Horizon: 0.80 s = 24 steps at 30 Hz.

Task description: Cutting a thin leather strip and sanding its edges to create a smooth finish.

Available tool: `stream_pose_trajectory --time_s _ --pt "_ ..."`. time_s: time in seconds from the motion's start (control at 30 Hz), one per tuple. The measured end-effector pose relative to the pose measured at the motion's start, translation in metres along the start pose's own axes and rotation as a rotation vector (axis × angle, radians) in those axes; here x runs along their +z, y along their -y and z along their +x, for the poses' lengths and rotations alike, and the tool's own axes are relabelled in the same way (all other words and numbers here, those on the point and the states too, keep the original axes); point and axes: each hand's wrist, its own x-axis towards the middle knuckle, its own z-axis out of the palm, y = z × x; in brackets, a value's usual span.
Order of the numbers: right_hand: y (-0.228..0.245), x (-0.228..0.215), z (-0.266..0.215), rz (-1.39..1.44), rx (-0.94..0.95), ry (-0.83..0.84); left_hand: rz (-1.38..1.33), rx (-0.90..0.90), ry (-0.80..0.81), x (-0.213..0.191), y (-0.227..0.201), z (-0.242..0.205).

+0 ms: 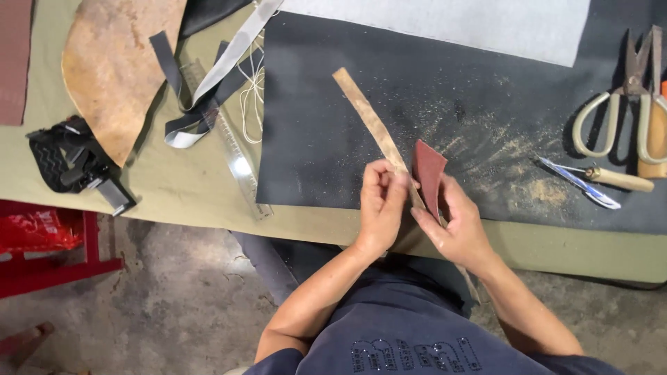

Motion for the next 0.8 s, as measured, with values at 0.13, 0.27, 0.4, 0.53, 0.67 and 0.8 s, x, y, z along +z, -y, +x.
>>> stream_pose_trajectory --time_s 0.13,0.27,0.4,0.53,0.67,0.8 --pt "0.015 0.004 0.000 -0.019 0.042 0.012 0.004 -0.038 0.021 -0.010 0.011 -0.008" --pt "0.009 -0.002 -0.006 -0.070 0.091 0.012 0.025 -0.072 0.046 -0.015 -0.002 -0.001" --pt "0.067 -0.002 0.002 0.135 0.196 0.068 -0.031 -0.050 0.001 -0.023 -0.022 0.018" --pt "0.053 -0.007 -0.015 0.245 0.346 0.156 -0.029 0.102 -0.037 -0.039 -0.055 0.047" --pt "0.043 -0.008 -0.025 0.377 0.468 0.106 0.174 0.191 -0.034 -0.050 -0.035 0.051" --pt "0.056 -0.011 -0.011 0.390 0.412 0.121 0.214 0.138 0.008 -0.030 -0.038 0.038"
